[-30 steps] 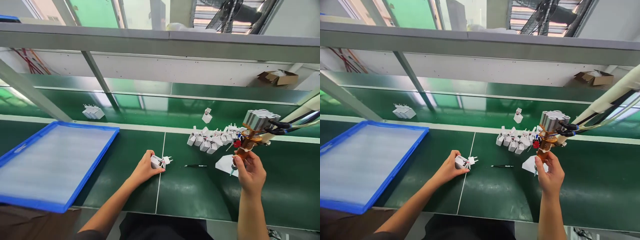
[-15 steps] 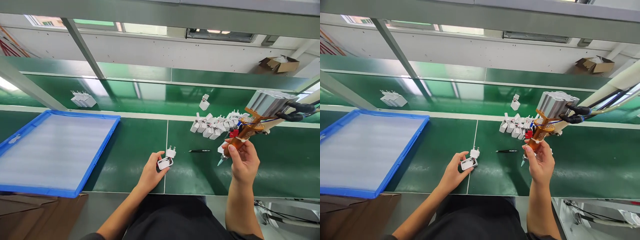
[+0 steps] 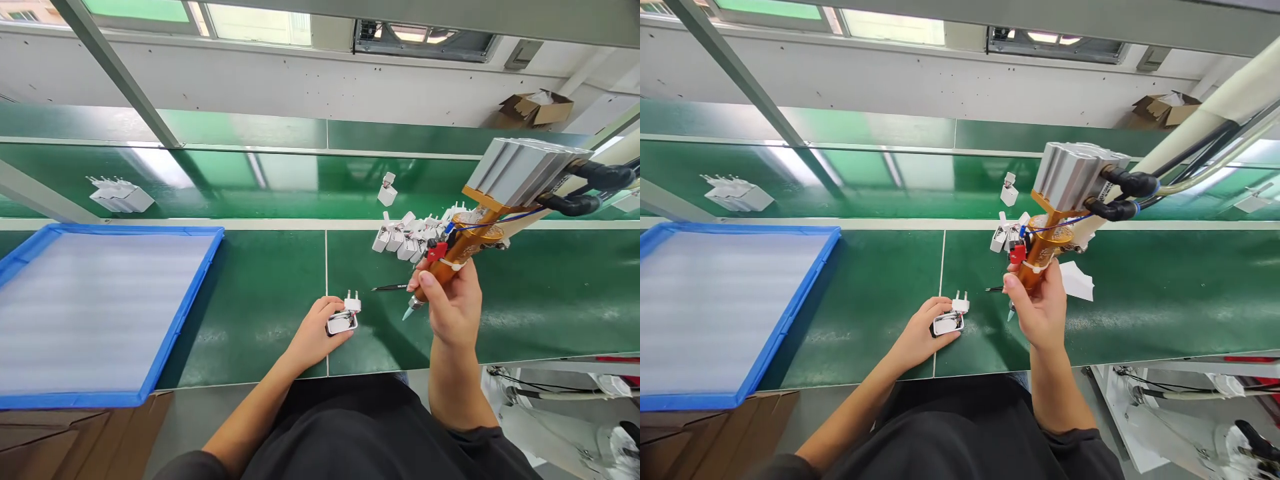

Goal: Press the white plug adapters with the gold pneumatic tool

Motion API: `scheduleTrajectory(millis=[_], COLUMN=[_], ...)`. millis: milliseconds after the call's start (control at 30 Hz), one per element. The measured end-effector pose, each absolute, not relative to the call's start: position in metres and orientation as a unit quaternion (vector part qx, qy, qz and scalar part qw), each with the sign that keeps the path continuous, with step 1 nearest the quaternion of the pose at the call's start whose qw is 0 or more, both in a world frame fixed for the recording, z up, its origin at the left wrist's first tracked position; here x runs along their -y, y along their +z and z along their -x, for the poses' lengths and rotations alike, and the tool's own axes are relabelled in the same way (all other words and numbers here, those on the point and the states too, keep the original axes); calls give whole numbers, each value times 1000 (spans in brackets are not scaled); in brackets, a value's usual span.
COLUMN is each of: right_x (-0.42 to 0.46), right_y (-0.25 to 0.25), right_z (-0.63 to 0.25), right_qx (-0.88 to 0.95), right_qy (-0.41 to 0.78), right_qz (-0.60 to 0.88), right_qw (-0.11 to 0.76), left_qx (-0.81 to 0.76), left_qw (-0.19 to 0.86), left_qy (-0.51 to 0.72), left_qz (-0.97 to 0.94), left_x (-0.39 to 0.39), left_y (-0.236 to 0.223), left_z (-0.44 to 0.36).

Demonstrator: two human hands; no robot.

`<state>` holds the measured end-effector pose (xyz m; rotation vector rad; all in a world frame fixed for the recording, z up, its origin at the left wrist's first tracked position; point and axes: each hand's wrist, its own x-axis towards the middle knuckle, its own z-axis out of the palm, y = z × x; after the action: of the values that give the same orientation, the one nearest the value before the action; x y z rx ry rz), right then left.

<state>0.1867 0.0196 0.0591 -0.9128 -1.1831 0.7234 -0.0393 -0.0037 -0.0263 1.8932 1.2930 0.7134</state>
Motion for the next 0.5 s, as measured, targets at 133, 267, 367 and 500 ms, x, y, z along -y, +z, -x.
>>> scheduleTrajectory(millis=[133,267,367,500], right_x=[-16,-14,-13,-13], right_y=[66,72,77,82], right_z=[-165,-140,-124,-111], right_qx=[528,525,527,527], right_qy=[340,339,325,291], right_qz=[377,349,352,375], right_qw=[680,698,702,704], left_qx=[-545,-554,-529,-489], left_qw=[293,313,355,332], left_qy=[290,271,276,294], left_qz=[-730,-722,-720,-751], left_x=[9,13,17,17], left_y=[-39,-42,-34,-15], left_z=[33,30,28,26])
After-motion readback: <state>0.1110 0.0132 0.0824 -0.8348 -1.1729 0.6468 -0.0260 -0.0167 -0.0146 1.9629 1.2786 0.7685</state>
